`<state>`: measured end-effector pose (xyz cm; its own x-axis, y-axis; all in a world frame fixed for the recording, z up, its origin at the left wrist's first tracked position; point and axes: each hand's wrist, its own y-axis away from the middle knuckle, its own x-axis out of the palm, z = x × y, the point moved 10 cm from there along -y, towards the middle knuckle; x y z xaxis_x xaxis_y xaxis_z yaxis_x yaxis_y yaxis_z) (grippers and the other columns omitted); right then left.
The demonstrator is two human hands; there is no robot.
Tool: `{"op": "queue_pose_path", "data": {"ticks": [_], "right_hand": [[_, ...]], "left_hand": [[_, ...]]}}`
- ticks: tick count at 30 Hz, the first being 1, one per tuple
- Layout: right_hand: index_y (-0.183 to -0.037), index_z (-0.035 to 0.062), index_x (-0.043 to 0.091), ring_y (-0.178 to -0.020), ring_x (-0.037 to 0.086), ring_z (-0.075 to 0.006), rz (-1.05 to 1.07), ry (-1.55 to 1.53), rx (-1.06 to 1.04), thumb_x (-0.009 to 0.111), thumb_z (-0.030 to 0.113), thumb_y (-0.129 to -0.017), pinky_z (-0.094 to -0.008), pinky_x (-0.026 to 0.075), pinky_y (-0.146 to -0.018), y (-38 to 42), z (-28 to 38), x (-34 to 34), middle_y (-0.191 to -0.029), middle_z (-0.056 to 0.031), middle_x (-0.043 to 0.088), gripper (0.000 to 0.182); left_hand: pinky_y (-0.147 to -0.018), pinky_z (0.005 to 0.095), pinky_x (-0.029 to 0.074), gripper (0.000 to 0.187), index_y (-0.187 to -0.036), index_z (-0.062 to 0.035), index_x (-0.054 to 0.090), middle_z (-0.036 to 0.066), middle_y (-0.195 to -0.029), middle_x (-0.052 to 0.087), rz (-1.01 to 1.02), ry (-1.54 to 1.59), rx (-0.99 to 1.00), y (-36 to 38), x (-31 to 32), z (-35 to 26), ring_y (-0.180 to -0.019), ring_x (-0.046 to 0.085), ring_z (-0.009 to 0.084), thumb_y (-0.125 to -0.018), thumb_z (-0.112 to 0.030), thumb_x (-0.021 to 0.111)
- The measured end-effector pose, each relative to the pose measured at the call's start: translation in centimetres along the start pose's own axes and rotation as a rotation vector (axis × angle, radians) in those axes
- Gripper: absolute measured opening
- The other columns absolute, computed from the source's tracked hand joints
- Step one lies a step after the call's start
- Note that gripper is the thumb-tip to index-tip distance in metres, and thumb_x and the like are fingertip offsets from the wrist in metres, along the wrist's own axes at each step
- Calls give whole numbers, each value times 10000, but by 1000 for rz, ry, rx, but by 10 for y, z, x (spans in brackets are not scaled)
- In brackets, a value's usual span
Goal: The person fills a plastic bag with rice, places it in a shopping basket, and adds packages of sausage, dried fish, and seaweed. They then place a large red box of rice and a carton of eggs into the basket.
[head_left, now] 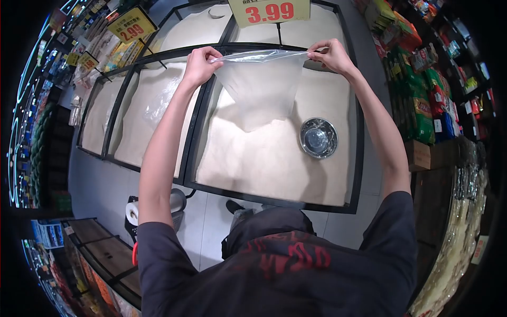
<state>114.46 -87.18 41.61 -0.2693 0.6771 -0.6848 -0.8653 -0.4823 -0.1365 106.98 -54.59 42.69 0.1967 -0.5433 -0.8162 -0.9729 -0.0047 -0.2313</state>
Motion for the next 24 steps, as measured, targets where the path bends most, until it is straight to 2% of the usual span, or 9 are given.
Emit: {"op": "queue_pose_path", "data": {"ticks": [5,6,8,12,15,16,17,19,24], "right_hand": [[-889,-9,730,-654,664,-128,-88,-96,56,765,177,-852,-295,498,-478,7,-4,-14,-790,-66,706,192],[-889,-9,730,-654,664,-128,-87,-95,56,765,177,-852,-295,498,-478,9,-1,-16,-790,-66,706,192],[-863,-5,714,-644,652,-117,90,-45,66,764,133,-840,-281,496,-498,15,3,-1,-762,-54,682,148],[-823,-3,680,-644,614,-94,94,-106,-104,746,26,-804,-265,482,-547,15,20,-5,-690,-24,614,74],[-852,1,696,-649,611,-94,-40,-92,-35,747,31,-801,-266,488,-554,15,21,-23,-696,-32,624,78],[-891,-5,713,-629,616,-99,44,61,-241,754,120,-840,-268,500,-552,14,29,-11,-716,-47,646,142],[-891,-5,713,-629,616,-99,45,57,-233,754,120,-840,-268,500,-552,16,23,-11,-716,-47,646,142],[-928,-16,722,-595,629,-113,-28,-12,68,737,231,-883,-276,515,-531,7,2,-26,-736,-63,666,251],[-928,-22,722,-585,659,-131,-27,-28,48,709,261,-910,-282,532,-517,10,6,-15,-755,-78,680,284]], "left_hand": [[-706,294,507,155,-894,-27,738,72,-784,709,19,70,-87,0,-2,3,-716,639,129,-793,-139,774],[-689,298,500,172,-893,-28,739,70,-776,706,-3,-9,35,1,-5,-10,-718,635,124,-778,-147,784],[-696,306,510,179,-893,-23,743,85,-762,705,-4,14,24,6,-3,-11,-710,646,146,-768,-143,789],[-705,295,521,193,-886,-27,753,84,-767,710,-4,36,-52,4,-20,-18,-699,647,143,-732,-127,810],[-713,293,523,191,-890,-27,753,88,-776,714,-8,5,-14,0,-22,-22,-709,654,144,-726,-112,803],[-721,295,526,188,-893,-24,751,95,-781,716,-11,-5,3,2,-21,-23,-722,665,152,-729,-103,794],[-729,297,528,184,-897,-21,749,102,-786,719,-10,-14,20,5,-18,-23,-735,676,160,-732,-94,784],[-744,302,533,171,-908,-17,746,109,-786,723,-3,57,32,3,-19,-20,-755,693,181,-746,-69,759],[-746,325,534,126,-873,-42,746,99,-803,733,48,76,75,6,-11,-13,-778,706,189,-752,-75,738]]}}
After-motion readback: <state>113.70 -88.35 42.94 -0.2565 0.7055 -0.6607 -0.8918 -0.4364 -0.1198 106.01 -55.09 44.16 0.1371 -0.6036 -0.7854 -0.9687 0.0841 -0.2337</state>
